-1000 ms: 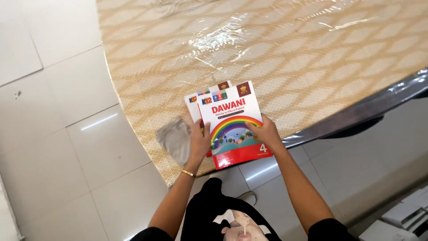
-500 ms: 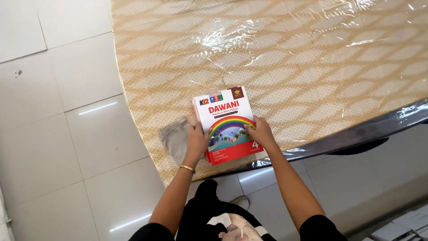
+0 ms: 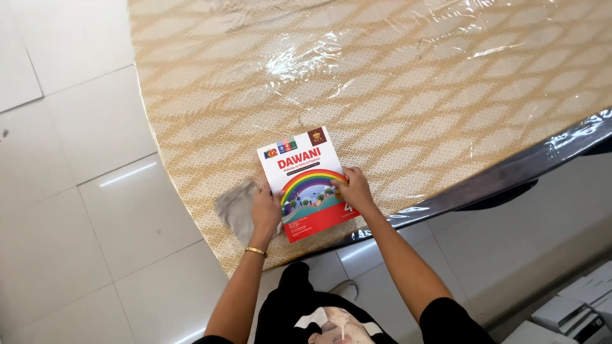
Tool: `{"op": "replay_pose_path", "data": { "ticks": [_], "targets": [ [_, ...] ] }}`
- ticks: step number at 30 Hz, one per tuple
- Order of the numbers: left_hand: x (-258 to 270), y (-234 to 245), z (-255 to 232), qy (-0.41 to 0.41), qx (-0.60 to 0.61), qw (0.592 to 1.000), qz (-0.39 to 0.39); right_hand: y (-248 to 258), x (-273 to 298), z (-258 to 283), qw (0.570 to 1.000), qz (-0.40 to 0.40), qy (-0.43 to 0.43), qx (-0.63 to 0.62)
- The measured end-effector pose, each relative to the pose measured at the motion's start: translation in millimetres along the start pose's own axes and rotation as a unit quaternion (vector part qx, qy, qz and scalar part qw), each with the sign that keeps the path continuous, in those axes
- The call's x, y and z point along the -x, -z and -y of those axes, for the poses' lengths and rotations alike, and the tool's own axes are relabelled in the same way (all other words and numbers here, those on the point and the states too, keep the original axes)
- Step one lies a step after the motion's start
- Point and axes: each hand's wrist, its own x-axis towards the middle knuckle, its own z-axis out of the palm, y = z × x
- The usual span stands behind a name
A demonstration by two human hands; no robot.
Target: Pick up textbooks one by one from a storage shelf and place them onto a table.
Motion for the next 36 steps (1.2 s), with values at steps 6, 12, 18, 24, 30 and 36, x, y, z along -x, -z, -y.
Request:
{"op": "replay_pose_path", "data": {
  "ticks": [6,12,18,24,30,36],
  "targets": [
    [2,5,-18,-0.025,-0.014,1.000,-0.014,15,8,12,0.999,-0.005,0.023,-0.023],
    [17,-6,-112,-0.278,0.027,0.960,0.017,37,47,4,0.994,-0.074,0.051,-0.062],
    [59,-80,-184,-0.384,0.141,0.852,0.327,119,128,-11,0.975,-0.111,-0.024,-0.191],
    [141,-132,-258,-0.417,0.091,0.779,0.460,178,241,-49,0.945,-0.241,-0.180,-0.124],
    [243,-198,-287,-0.491,0.103,0.652,0.568,210,363,-66,0.876,-0.352,-0.292,-0.156],
    [348,-209,-321,-0.504,0.089,0.575,0.638,223,465,-81,0.824,-0.421,-0.344,-0.157]
  ]
}}
